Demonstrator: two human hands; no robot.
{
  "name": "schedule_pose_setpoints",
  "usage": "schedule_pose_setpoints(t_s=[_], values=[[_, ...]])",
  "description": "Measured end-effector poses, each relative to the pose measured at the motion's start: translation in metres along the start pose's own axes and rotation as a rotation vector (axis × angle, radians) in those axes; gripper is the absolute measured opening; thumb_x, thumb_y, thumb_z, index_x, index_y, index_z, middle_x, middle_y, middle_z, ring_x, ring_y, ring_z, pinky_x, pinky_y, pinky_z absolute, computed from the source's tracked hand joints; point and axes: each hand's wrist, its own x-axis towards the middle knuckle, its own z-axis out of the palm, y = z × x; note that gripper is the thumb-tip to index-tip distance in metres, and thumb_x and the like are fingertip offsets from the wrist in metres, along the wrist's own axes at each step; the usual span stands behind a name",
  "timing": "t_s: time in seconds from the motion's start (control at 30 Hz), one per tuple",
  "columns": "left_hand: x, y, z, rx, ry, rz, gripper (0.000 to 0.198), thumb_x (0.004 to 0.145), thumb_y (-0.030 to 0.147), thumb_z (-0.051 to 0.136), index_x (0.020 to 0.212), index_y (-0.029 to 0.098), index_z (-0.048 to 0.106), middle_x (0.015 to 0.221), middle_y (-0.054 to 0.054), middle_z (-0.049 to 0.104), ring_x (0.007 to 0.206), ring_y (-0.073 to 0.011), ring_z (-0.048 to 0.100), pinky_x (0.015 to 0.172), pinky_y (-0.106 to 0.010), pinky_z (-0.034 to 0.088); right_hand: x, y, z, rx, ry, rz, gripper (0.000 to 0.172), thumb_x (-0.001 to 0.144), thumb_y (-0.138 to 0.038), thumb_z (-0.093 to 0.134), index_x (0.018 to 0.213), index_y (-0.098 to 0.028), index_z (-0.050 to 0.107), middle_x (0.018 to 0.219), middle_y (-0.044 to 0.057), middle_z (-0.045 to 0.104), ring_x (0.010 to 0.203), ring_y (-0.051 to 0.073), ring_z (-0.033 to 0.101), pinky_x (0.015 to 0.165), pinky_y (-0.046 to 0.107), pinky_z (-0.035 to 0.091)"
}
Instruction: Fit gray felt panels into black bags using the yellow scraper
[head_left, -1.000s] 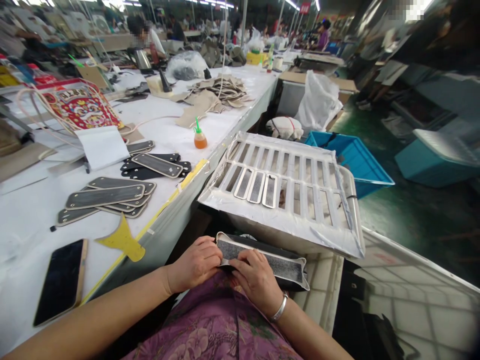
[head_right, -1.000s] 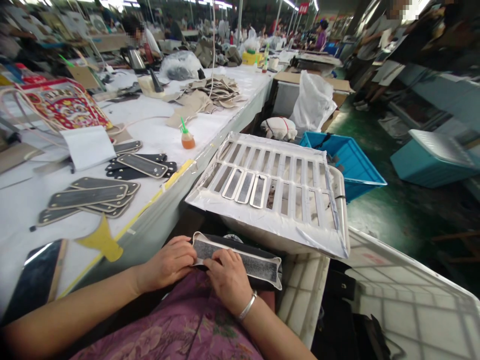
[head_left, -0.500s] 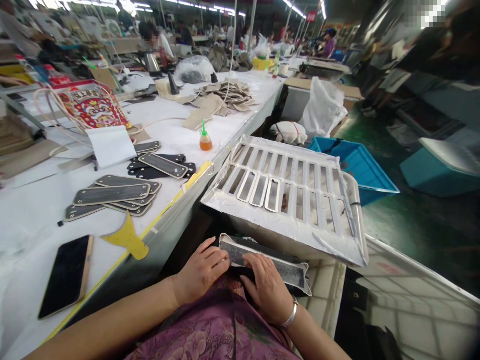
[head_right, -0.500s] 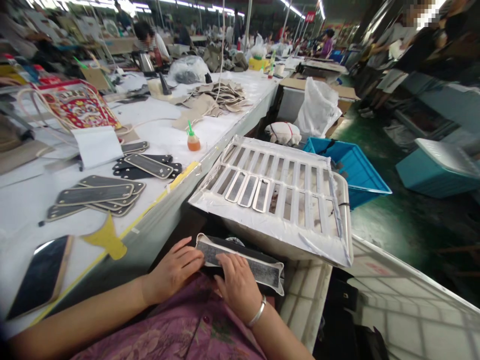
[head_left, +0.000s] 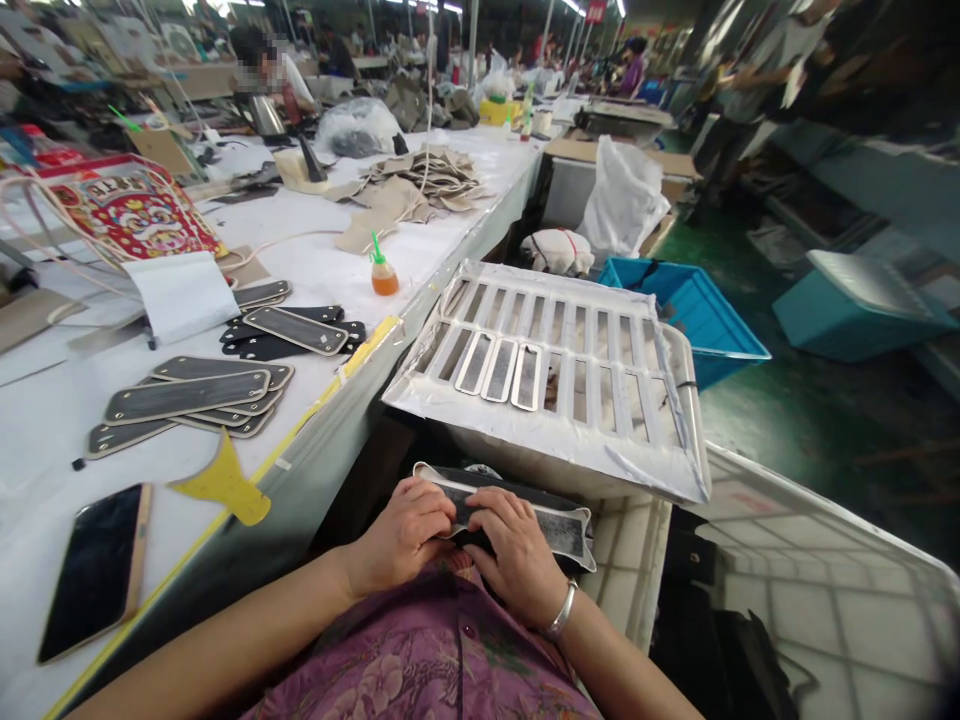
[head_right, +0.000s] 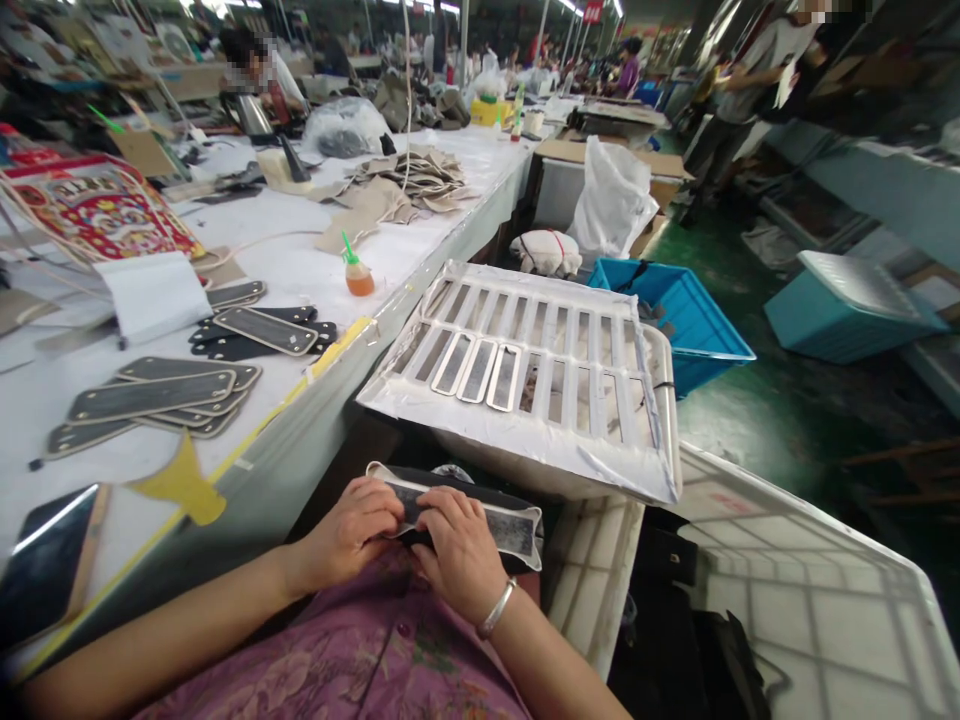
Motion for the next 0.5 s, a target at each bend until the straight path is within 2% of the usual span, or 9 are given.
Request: schedule_pose_setpoints(t_s=[0.13,0.23,0.3,0.37,0.43,0.5], values=[[0.002,-0.007,-0.005,-0.022,-0.054,0.117,0.009,0.081,0.017,0.055,0.074,0.020,0.058,0.086,0.002,0.063,0.091,-0.0153,0.050,0.095,-0.038,0.030,0.005,0.000,0.003,0.027,-0.012,-0.021,0.013,0.071,-0.012,0.060,0.077,-0.019,0.050,0.110,0.004,0.055,0.110,0.021,0.043,0.089,0.036,0.035],[0.003,-0.008,-0.008,-0.012,-0.057,0.101,0.009,0.081,0.019,0.056,0.073,0.020,0.059,0.086,0.001,0.062,0.090,-0.0157,0.051,0.097,-0.039,0.031,0.007,0.001,0.003,0.010,0.005,-0.044,0.012,0.071,-0.011,0.059,0.075,-0.019,0.050,0.111,0.004,0.055,0.111,0.021,0.043,0.090,0.037,0.036],[0.003,-0.007,-0.008,0.006,-0.005,0.057,0.008,0.081,0.021,0.057,0.073,0.019,0.059,0.090,-0.002,0.060,0.094,-0.0173,0.050,0.094,-0.037,0.036,0.006,0.002,0.003,-0.033,0.043,-0.040,0.014,0.074,-0.016,0.059,0.086,-0.018,0.053,0.116,0.008,0.053,0.111,0.022,0.044,0.091,0.037,0.038],[0.003,-0.005,-0.007,0.046,0.055,0.020,0.007,0.081,0.020,0.056,0.074,0.018,0.059,0.095,-0.004,0.058,0.099,-0.0198,0.048,0.095,-0.038,0.037,0.001,0.003,0.005,-0.118,0.105,-0.047,0.027,0.077,-0.022,0.059,0.103,-0.016,0.053,0.120,0.011,0.052,0.112,0.022,0.044,0.093,0.038,0.039],[0.003,-0.002,-0.005,0.092,0.094,-0.010,0.008,0.081,0.018,0.054,0.075,0.018,0.058,0.098,-0.005,0.058,0.101,-0.0211,0.047,0.098,-0.042,0.034,-0.010,0.005,0.011,-0.232,0.190,-0.072,0.039,0.080,-0.024,0.057,0.117,-0.015,0.049,0.122,0.012,0.053,0.115,0.023,0.044,0.095,0.040,0.038],[0.005,0.003,-0.004,0.125,0.103,-0.051,0.010,0.082,0.017,0.051,0.073,0.018,0.056,0.098,-0.005,0.057,0.099,-0.0207,0.048,0.101,-0.045,0.030,-0.027,0.008,0.018,-0.332,0.259,-0.090,0.042,0.082,-0.019,0.055,0.123,-0.014,0.046,0.123,0.011,0.053,0.118,0.023,0.042,0.098,0.040,0.035]])
